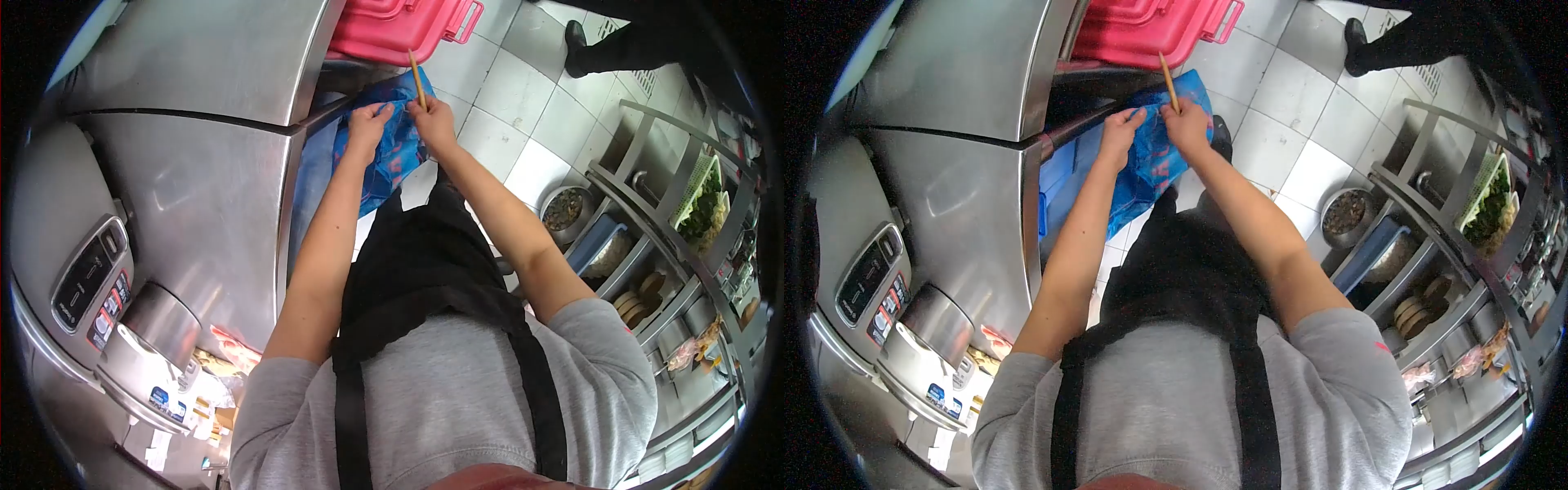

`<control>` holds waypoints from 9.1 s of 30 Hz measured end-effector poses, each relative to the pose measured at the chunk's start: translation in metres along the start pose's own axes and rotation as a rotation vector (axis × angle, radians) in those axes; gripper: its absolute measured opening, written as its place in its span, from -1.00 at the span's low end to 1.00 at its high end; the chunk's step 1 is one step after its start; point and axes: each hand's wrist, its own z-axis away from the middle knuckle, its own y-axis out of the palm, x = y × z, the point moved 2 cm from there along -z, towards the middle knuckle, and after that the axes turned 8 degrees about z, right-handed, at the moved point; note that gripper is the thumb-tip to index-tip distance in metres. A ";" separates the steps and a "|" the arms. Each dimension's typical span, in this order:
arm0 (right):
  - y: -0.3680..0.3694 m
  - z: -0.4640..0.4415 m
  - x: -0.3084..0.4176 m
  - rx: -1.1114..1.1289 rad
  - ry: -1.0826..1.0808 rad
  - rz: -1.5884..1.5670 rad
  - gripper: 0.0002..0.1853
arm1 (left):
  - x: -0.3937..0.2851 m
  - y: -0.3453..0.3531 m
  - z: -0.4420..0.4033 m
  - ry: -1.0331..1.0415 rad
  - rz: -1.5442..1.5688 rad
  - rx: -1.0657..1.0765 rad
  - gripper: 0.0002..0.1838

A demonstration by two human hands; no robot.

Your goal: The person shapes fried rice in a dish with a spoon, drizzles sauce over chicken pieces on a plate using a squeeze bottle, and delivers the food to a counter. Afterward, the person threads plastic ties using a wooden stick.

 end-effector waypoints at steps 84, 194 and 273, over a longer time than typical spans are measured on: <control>0.078 0.076 -0.014 0.721 -0.168 0.458 -0.89 | 0.201 -0.107 0.150 -0.119 0.760 -0.348 -0.70; -0.073 -0.001 -0.028 0.272 -0.169 0.394 -0.79 | -0.007 0.023 0.007 0.563 -0.322 -0.352 -0.47; 0.085 0.353 0.040 1.131 -1.287 0.684 -0.81 | 0.012 -0.290 0.796 1.501 0.598 -1.116 -0.65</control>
